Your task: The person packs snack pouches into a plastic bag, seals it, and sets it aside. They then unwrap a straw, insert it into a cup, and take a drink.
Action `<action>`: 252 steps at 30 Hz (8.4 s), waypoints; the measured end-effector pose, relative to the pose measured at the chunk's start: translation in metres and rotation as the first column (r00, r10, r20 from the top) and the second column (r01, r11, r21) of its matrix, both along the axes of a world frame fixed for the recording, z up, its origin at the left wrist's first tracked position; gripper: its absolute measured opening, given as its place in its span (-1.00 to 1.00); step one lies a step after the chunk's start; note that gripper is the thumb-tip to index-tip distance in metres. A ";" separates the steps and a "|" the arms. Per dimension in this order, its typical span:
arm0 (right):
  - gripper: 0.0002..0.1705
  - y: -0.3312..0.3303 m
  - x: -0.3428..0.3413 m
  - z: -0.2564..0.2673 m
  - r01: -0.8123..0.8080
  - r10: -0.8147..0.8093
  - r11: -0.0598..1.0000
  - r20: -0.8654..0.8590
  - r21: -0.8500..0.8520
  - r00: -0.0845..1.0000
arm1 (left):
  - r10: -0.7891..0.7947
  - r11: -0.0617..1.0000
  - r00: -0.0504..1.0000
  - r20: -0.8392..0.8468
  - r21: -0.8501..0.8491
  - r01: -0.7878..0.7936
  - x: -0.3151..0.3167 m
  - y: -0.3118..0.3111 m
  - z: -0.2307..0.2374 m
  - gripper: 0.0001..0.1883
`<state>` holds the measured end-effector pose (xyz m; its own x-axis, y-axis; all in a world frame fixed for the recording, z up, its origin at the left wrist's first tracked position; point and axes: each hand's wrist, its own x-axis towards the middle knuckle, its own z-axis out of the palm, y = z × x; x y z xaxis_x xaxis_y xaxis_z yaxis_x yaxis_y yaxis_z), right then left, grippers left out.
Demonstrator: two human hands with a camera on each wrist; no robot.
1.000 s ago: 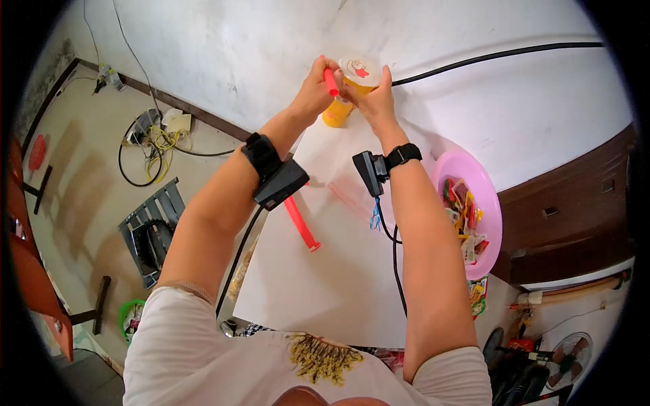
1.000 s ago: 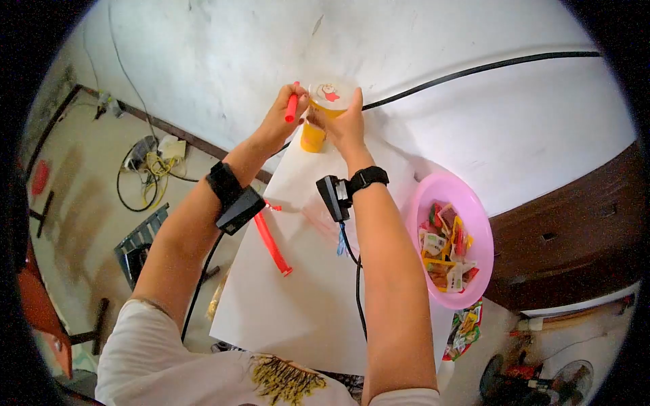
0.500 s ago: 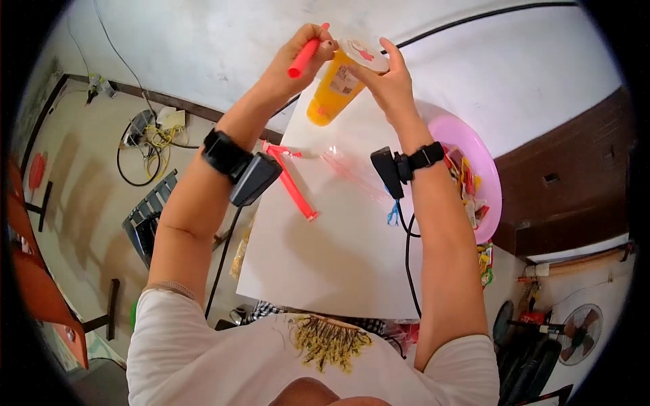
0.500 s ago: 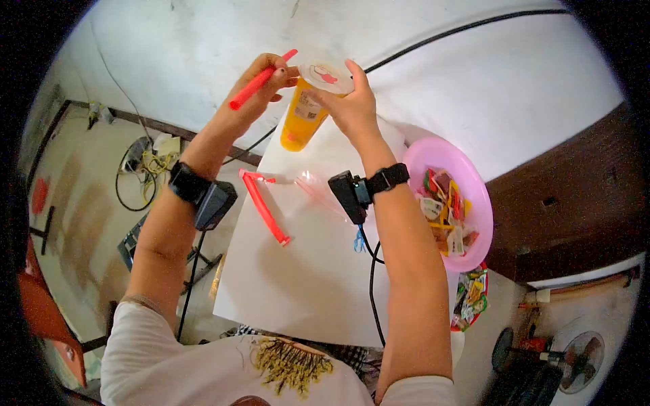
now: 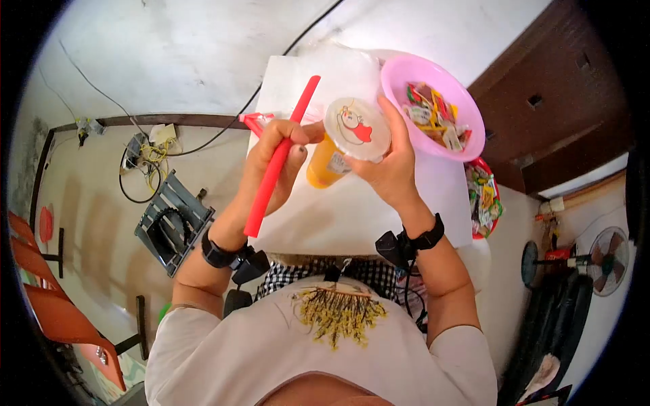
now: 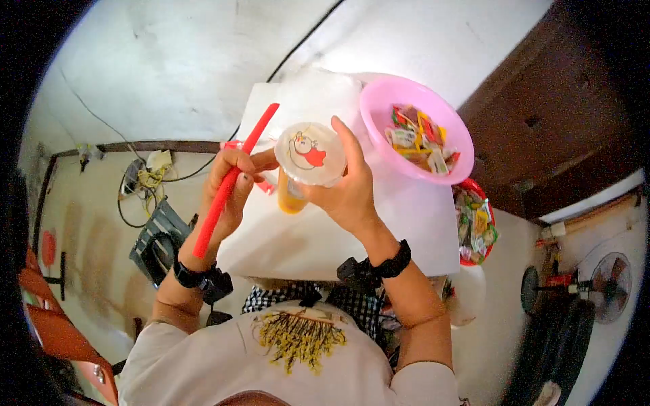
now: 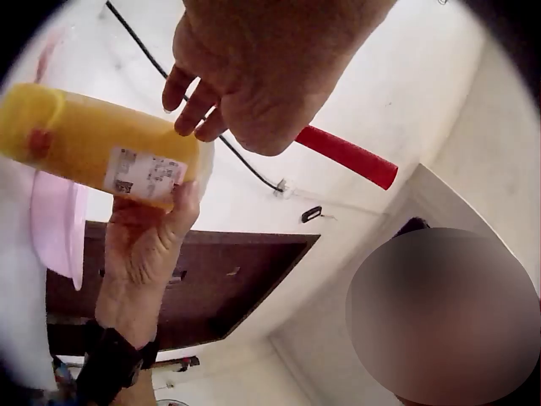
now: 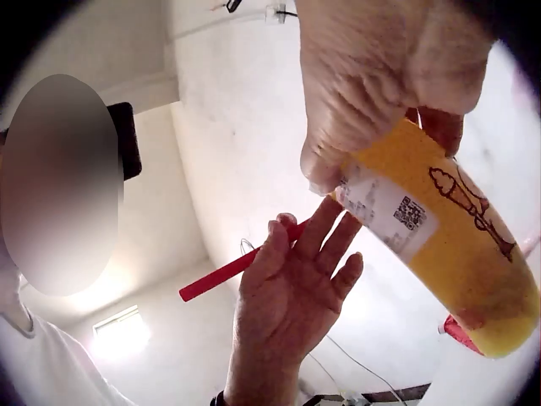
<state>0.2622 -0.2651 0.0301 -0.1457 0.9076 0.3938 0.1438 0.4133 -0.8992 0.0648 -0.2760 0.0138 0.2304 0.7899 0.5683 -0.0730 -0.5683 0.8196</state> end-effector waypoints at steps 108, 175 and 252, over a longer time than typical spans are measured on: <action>0.09 -0.066 0.021 -0.081 -0.114 0.114 0.993 -0.010 0.003 0.993 | 0.267 0.922 0.693 -0.669 -0.033 -0.387 -0.029 -0.069 -0.113 -0.24; -0.19 -0.057 0.017 -0.085 -0.294 0.295 0.937 0.021 0.190 0.955 | 0.352 0.913 0.556 -0.753 0.143 -0.383 -0.017 -0.075 -0.141 -0.59; 0.23 -0.067 0.016 -0.080 -0.002 -0.005 0.999 0.145 0.050 0.989 | 0.413 0.879 0.523 -0.745 0.176 -0.443 -0.010 -0.081 -0.138 -0.61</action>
<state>0.2781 -0.3324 -0.0502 -0.2032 0.8876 0.4134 0.2716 0.4568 -0.8471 0.0545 -0.3570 -0.1240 0.1839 0.9249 0.3327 0.8103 -0.3343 0.4813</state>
